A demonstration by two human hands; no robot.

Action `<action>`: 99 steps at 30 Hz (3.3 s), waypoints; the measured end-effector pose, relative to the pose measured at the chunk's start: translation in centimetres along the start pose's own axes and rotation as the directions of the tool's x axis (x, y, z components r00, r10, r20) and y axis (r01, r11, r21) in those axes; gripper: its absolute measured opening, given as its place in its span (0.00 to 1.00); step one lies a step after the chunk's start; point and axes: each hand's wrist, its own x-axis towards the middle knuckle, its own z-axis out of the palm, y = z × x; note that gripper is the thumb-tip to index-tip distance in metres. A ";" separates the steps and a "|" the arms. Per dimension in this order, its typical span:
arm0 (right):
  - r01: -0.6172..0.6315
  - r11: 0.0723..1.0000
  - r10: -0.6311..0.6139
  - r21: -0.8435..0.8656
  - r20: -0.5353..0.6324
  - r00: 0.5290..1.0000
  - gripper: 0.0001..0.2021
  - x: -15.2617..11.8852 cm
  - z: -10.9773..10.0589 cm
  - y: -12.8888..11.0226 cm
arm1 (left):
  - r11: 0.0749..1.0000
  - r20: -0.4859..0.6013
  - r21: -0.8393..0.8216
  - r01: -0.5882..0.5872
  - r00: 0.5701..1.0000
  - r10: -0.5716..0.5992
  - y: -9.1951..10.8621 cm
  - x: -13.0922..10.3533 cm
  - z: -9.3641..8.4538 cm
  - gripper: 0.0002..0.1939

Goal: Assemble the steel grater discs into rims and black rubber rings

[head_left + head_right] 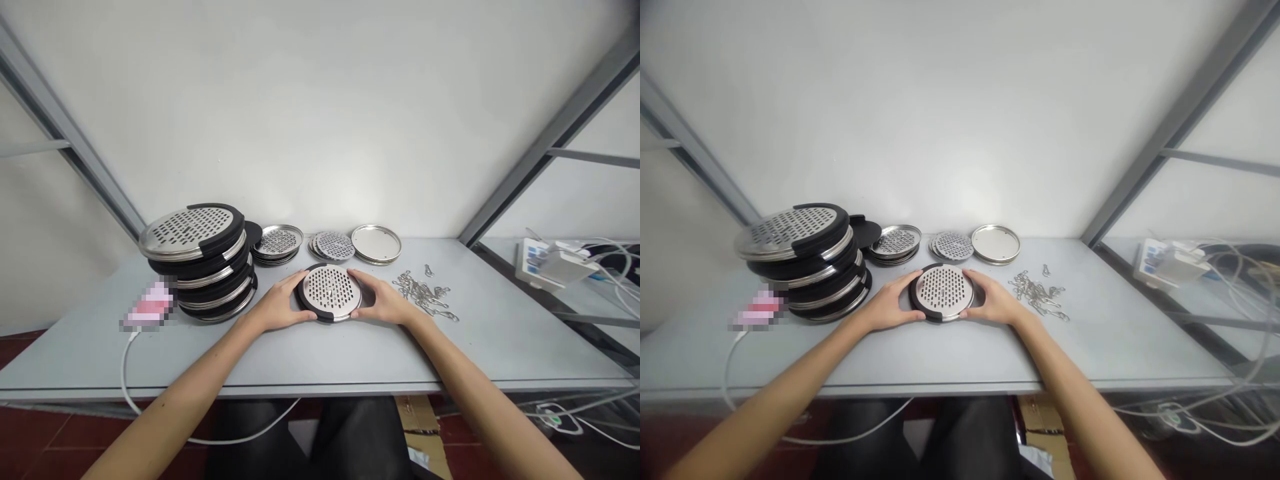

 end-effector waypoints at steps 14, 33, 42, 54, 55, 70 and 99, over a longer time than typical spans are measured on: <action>-0.043 0.999 0.043 0.007 -0.003 0.999 0.52 -0.2 0.3 -0.9 | 0.995 -0.050 -0.069 0.078 0.995 -0.082 0.8 0.0 0.0 0.50; 0.032 0.996 -0.028 -0.087 0.055 0.998 0.59 -0.1 1.4 -1.5 | 0.995 0.118 0.052 0.079 0.989 -0.085 1.5 0.1 0.7 0.63; 0.080 0.997 -0.082 0.024 0.103 0.991 0.54 -0.3 1.3 -2.2 | 1.000 0.199 -0.030 0.005 0.980 0.001 0.5 0.4 -0.2 0.70; 0.070 0.997 -0.072 0.034 0.060 0.996 0.60 0.7 1.6 -1.4 | 0.998 0.118 -0.034 -0.061 0.991 0.065 0.7 0.9 -0.1 0.64; 0.066 0.996 -0.070 0.057 0.064 0.996 0.60 0.8 1.5 -1.3 | 0.998 0.113 -0.033 -0.061 0.991 0.065 0.7 0.9 -0.1 0.64; 0.038 0.983 -0.042 0.178 0.022 0.999 0.59 0.5 2.1 -0.9 | 0.999 0.068 -0.042 0.006 0.998 -0.003 0.8 0.9 0.2 0.67; 0.015 1.000 -0.015 0.013 0.015 1.000 0.59 -0.2 2.3 -1.7 | 0.999 0.123 -0.034 0.009 0.992 -0.004 0.7 0.3 -0.4 0.64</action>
